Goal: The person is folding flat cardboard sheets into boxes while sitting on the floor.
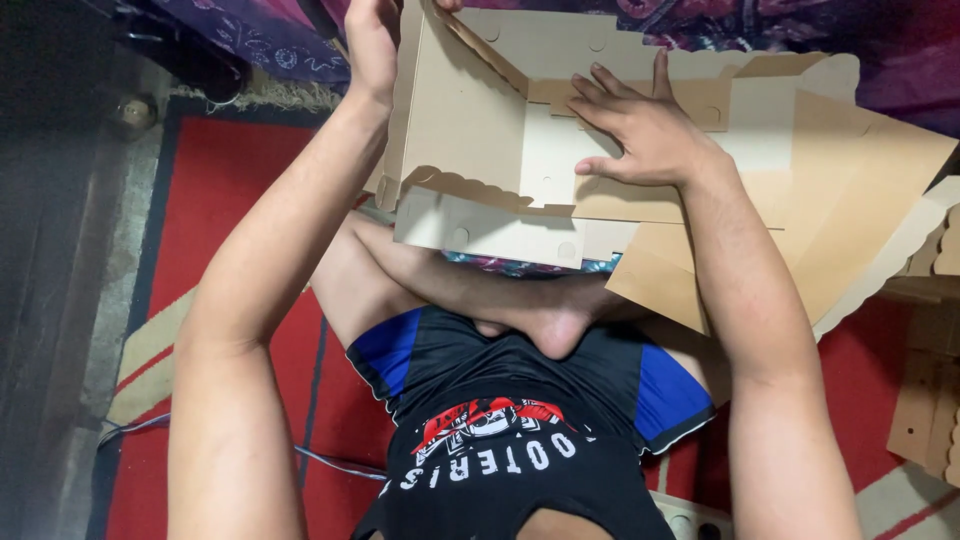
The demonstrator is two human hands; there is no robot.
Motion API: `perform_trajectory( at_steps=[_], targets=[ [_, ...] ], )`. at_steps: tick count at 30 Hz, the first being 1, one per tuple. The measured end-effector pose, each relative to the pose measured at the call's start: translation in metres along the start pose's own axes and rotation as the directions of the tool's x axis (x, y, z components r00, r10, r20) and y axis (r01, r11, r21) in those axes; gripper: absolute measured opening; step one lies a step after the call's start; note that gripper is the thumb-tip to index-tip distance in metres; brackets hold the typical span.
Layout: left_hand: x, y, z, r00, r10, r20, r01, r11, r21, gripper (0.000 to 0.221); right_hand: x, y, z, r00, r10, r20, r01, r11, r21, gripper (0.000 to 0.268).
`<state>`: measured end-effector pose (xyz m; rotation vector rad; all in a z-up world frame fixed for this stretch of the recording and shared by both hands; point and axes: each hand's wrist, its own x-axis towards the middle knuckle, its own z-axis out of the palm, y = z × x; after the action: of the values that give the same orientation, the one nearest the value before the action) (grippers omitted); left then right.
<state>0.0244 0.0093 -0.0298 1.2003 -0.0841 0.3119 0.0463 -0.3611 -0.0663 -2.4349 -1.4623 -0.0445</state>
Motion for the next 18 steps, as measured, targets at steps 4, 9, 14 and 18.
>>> perform_trajectory(
  at_steps=[4,9,14,18],
  targets=[
    [-0.021,0.03,0.045,0.983,0.06,0.173,-0.062,0.998,0.01,0.041,0.0,-0.008,-0.004,0.999,-0.024,0.023,0.022,0.995,0.102,0.108],
    [-0.031,0.028,0.055,0.998,0.041,0.055,-0.047,0.993,0.113,0.035,0.001,-0.013,-0.006,0.999,-0.047,0.027,0.044,0.992,0.117,0.12],
    [-0.032,0.029,0.062,0.958,0.209,0.198,-0.259,0.926,0.274,0.019,-0.002,-0.013,-0.01,0.995,-0.103,-0.019,0.104,0.993,0.05,0.109],
    [-0.031,0.03,0.074,0.948,0.228,0.222,-0.288,0.911,0.296,0.017,-0.003,-0.018,-0.005,0.986,-0.156,-0.064,0.156,0.988,-0.003,0.109]
  ],
)
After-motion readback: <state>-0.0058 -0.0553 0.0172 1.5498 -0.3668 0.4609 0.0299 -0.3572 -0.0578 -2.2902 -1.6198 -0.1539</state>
